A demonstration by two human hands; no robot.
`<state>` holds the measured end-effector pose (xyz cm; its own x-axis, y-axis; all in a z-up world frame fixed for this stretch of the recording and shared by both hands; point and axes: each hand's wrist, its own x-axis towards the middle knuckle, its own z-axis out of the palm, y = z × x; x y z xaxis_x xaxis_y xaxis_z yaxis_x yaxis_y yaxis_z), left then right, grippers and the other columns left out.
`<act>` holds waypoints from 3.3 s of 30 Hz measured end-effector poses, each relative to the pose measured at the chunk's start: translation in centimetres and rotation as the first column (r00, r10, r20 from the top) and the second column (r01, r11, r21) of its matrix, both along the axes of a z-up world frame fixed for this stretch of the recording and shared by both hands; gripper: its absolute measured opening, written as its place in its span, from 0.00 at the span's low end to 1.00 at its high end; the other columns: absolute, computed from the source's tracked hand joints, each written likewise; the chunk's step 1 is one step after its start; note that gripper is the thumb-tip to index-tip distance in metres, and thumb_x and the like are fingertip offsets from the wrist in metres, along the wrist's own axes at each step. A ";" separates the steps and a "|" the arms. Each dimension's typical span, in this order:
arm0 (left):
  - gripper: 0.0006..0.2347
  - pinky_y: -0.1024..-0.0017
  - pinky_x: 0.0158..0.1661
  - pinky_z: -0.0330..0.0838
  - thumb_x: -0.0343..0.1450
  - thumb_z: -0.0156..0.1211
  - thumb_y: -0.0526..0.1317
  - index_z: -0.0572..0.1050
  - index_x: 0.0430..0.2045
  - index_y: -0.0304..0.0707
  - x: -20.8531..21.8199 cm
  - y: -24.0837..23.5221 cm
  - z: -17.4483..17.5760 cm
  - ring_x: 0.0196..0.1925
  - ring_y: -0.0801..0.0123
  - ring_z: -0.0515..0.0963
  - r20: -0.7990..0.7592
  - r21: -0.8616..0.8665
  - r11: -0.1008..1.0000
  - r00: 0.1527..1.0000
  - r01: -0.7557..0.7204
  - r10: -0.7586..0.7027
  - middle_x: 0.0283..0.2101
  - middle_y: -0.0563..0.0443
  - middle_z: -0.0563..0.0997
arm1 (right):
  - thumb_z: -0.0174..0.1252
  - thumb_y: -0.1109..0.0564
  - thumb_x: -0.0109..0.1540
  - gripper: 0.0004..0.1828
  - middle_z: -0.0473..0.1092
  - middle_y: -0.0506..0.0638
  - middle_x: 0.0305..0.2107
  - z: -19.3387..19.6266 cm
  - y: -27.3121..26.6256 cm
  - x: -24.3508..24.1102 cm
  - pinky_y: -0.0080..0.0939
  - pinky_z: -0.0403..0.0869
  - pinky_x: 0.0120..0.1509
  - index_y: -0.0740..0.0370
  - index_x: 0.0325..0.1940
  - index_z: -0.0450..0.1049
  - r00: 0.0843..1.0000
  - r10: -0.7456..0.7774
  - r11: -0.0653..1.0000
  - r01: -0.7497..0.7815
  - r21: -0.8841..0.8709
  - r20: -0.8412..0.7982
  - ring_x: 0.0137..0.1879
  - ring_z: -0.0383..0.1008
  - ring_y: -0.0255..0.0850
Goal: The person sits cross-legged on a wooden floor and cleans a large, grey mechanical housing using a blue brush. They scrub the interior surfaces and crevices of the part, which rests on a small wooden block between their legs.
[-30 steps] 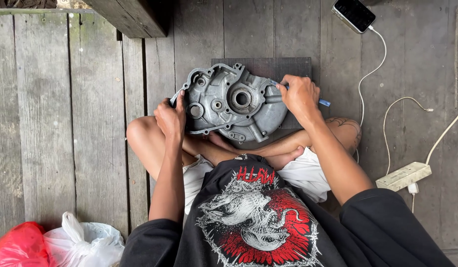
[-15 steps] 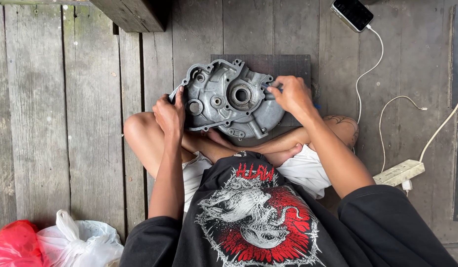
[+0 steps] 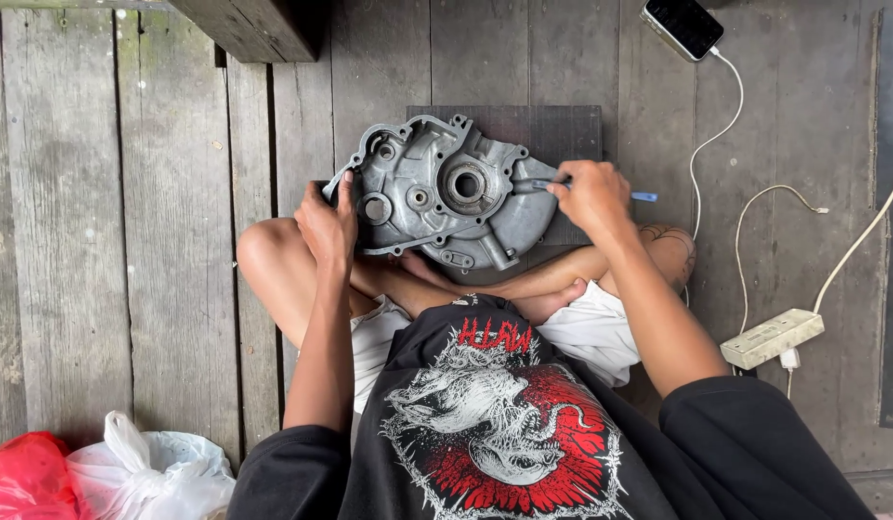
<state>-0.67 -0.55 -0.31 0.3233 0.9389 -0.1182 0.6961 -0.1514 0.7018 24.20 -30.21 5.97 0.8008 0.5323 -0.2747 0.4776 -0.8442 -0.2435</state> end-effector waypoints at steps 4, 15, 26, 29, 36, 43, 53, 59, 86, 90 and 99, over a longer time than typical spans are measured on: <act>0.20 0.42 0.40 0.73 0.71 0.64 0.59 0.80 0.35 0.40 0.1 -0.1 0.2 0.40 0.30 0.82 -0.013 0.003 1.000 1.000 0.002 -0.002 0.30 0.28 0.81 | 0.63 0.49 0.61 0.06 0.80 0.54 0.34 -1.0 1.5 -1.7 0.61 0.77 0.50 0.42 0.41 0.82 0.997 0.069 0.997 -0.070 -0.036 -0.016 0.45 0.81 0.60; 0.19 0.42 0.39 0.74 0.72 0.63 0.59 0.80 0.35 0.42 0.0 -0.1 0.2 0.39 0.30 0.82 -0.044 0.027 1.000 0.999 0.014 -0.013 0.29 0.28 0.81 | 0.61 0.42 0.62 0.10 0.80 0.55 0.37 -1.1 -1.8 -6.8 0.60 0.78 0.54 0.38 0.47 0.79 0.976 -0.044 0.998 0.054 0.045 -0.211 0.51 0.80 0.59; 0.20 0.43 0.41 0.74 0.72 0.62 0.61 0.79 0.37 0.44 0.0 0.4 -0.5 0.41 0.32 0.82 -0.054 0.006 1.000 0.998 0.021 -0.021 0.31 0.31 0.82 | 0.61 0.43 0.63 0.09 0.80 0.55 0.33 -2.9 -2.9 -8.2 0.57 0.79 0.50 0.38 0.46 0.77 0.990 -0.063 0.994 0.073 0.077 -0.124 0.46 0.81 0.56; 0.20 0.42 0.42 0.74 0.72 0.62 0.60 0.79 0.37 0.42 0.0 0.1 -0.5 0.41 0.31 0.82 -0.050 0.013 1.000 0.999 0.018 -0.017 0.31 0.30 0.82 | 0.60 0.43 0.63 0.09 0.80 0.55 0.33 -3.1 -3.2 -6.8 0.58 0.79 0.50 0.40 0.47 0.76 0.988 -0.133 0.985 0.141 0.097 -0.078 0.45 0.81 0.58; 0.20 0.44 0.43 0.74 0.72 0.62 0.60 0.80 0.37 0.41 -0.1 0.3 -0.5 0.42 0.32 0.82 -0.030 -0.005 0.999 0.999 0.036 -0.036 0.32 0.31 0.82 | 0.63 0.43 0.60 0.10 0.80 0.54 0.32 -5.2 -3.8 -8.2 0.56 0.80 0.48 0.41 0.45 0.78 0.990 -0.081 0.987 0.096 0.127 -0.117 0.45 0.81 0.56; 0.20 0.43 0.42 0.74 0.72 0.63 0.60 0.80 0.37 0.42 -0.1 0.3 -0.9 0.43 0.33 0.82 -0.013 0.015 0.999 0.999 0.038 -0.038 0.32 0.31 0.82 | 0.61 0.42 0.62 0.09 0.80 0.54 0.30 -1.4 -2.9 -9.0 0.57 0.80 0.44 0.41 0.44 0.77 0.992 -0.105 0.988 0.112 0.106 -0.068 0.42 0.82 0.55; 0.20 0.43 0.42 0.73 0.72 0.63 0.59 0.80 0.36 0.40 -0.1 0.0 -0.7 0.42 0.32 0.82 -0.002 0.037 0.999 0.999 0.032 -0.032 0.31 0.31 0.82 | 0.60 0.42 0.61 0.09 0.80 0.54 0.33 -2.6 -2.3 -9.3 0.57 0.79 0.49 0.37 0.45 0.78 0.974 -0.170 0.980 0.183 0.074 -0.153 0.46 0.81 0.57; 0.20 0.43 0.42 0.74 0.73 0.63 0.59 0.80 0.37 0.40 -0.1 0.0 -0.7 0.43 0.32 0.82 -0.008 0.028 0.999 0.999 0.039 -0.039 0.32 0.30 0.82 | 0.61 0.40 0.62 0.09 0.79 0.52 0.33 -3.6 -3.7 -6.9 0.55 0.79 0.50 0.36 0.45 0.78 0.974 -0.200 0.974 0.209 0.086 -0.107 0.47 0.81 0.54; 0.20 0.45 0.42 0.74 0.73 0.64 0.58 0.81 0.38 0.38 0.3 -0.1 -0.7 0.43 0.33 0.81 -0.010 0.034 0.999 1.000 0.027 -0.027 0.33 0.30 0.82 | 0.65 0.52 0.57 0.22 0.77 0.55 0.27 -3.5 -4.5 -10.2 0.53 0.78 0.40 0.45 0.56 0.78 0.951 -0.183 0.885 0.270 0.379 -0.250 0.39 0.81 0.54; 0.20 0.46 0.41 0.74 0.73 0.65 0.59 0.81 0.37 0.39 0.3 0.1 -1.1 0.42 0.33 0.82 -0.010 0.042 0.999 1.000 0.016 -0.016 0.32 0.30 0.82 | 0.62 0.56 0.59 0.34 0.78 0.60 0.35 -0.3 -3.8 -11.3 0.59 0.77 0.45 0.51 0.70 0.65 0.910 -0.170 0.890 0.306 0.338 -0.377 0.45 0.80 0.60; 0.21 0.46 0.41 0.74 0.73 0.65 0.60 0.81 0.38 0.39 0.1 0.1 -1.2 0.42 0.33 0.82 -0.020 0.035 0.999 1.000 0.017 -0.016 0.32 0.30 0.82 | 0.63 0.63 0.59 0.43 0.76 0.68 0.44 -0.5 -5.2 -12.5 0.47 0.84 0.52 0.62 0.76 0.52 0.628 -0.140 0.703 0.607 0.369 -0.766 0.44 0.83 0.51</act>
<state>-0.53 -0.45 -1.55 0.3371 0.9370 -0.0914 0.7069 -0.1877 0.6820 11.74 -35.44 5.45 0.6922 0.4535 -0.5614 -0.3315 -0.4911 -0.8056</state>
